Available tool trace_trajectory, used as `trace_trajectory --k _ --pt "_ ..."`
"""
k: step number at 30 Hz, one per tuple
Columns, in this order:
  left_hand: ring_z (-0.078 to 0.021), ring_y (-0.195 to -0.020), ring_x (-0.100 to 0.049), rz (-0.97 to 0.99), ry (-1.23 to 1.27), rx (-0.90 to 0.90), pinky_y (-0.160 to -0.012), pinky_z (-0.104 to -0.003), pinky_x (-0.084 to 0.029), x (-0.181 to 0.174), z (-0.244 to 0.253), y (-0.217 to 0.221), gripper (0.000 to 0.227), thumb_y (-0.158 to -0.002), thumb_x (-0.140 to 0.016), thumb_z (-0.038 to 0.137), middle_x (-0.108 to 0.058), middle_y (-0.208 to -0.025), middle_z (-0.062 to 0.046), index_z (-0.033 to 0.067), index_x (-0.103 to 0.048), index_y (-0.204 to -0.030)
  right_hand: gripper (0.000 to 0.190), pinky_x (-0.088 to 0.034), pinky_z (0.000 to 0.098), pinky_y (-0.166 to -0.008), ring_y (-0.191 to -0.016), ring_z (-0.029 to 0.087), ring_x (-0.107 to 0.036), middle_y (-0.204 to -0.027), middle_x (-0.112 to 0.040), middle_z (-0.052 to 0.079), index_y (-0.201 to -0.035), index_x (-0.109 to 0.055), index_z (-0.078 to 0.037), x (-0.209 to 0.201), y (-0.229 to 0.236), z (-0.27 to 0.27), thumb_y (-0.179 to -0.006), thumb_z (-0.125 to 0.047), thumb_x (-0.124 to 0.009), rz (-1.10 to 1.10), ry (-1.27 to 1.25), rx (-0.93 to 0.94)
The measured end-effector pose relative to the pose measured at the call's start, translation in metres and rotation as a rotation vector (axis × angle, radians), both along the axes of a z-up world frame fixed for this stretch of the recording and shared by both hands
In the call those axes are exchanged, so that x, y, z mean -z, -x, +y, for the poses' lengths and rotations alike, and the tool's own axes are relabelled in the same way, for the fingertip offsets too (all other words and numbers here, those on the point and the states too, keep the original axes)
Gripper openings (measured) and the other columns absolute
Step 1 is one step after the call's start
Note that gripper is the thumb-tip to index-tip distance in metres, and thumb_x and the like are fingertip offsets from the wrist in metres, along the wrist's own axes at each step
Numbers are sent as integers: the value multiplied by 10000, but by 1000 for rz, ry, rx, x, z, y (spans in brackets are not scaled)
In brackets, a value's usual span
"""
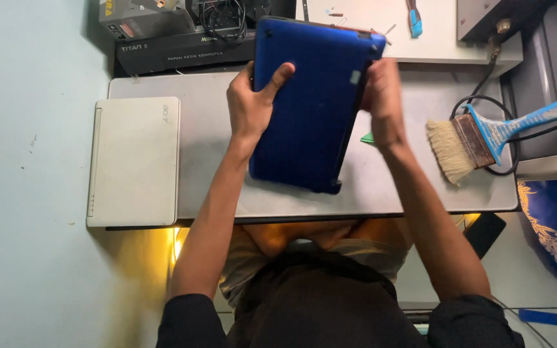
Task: The person uses a screwdriver to remove screws from the back of a disassembled laptop. They then remove the old battery, place a new battery into the laptop, and reattach the blue back cover.
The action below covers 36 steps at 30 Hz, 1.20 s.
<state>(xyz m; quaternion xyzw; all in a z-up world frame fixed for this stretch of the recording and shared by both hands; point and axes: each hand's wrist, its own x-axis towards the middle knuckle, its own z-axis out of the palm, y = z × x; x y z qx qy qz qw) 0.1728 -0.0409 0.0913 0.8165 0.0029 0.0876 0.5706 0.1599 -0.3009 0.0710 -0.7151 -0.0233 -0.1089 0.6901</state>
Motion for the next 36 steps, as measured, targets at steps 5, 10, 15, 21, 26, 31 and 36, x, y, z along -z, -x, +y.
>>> trace_trajectory --k 5,10,15,21,26,31,36 --pt "-164 -972 -839 36 390 -201 -906 -290 -690 -9 2 26 649 -810 -860 728 -874 -1006 -7 147 -838 -1099 527 -480 329 -969 -1078 160 -575 -1141 -589 14 -1355 -662 -67 6 27 43 -1245 -564 -523 -109 225 -81" --pt "-279 -1285 -678 -251 29 -243 -1136 -443 -564 -9 25 19 656 -1052 -740 622 -681 -1353 -90 109 -565 -1421 401 -431 336 -825 -914 152 -513 -1004 -538 -17 -1176 -616 -104 -22 16 42 -1252 -496 -601 -134 384 -185" --pt "-398 -1970 -242 -518 -683 -396 -1678 -704 -348 -32 49 -16 1300 -1095 -791 975 -141 -2041 -141 204 -176 -1941 309 -435 357 -678 -755 184 -553 -909 -581 17 -1227 -620 -79 -85 15 45 -1266 -384 -652 -161 640 -425" --pt "-107 -647 -512 -446 -241 288 -666 -323 -467 -57 51 -5 680 -1110 -797 692 -525 -744 56 159 -439 -886 621 -439 544 -739 -746 492 -611 -817 -666 207 -1100 -501 -60 -108 10 53 -1201 -645 -683 23 1083 -574" --pt "-89 -645 -586 -207 141 -263 -686 -269 -521 -3 49 23 596 -962 -847 639 -640 -659 54 180 -532 -749 849 -578 470 -625 -850 280 -839 -989 -851 45 -1456 -691 -202 -110 40 34 -1192 -982 -485 -140 1633 -145" --pt "-85 -627 -661 -183 256 -411 -638 -259 -491 17 49 35 628 -966 -869 593 -560 -611 50 168 -468 -736 596 -480 330 -784 -971 156 -635 -1111 -678 8 -1497 -671 -132 -3 20 -12 -1188 -617 -826 -225 684 67" --pt "-80 -714 -679 -232 143 -378 -667 -281 -557 45 47 35 516 -1037 -941 606 -754 -736 18 197 -683 -856 419 -549 260 -875 -952 83 -641 -983 -642 -27 -1237 -767 -143 80 -12 -33 -1102 -460 -1005 -194 161 11"
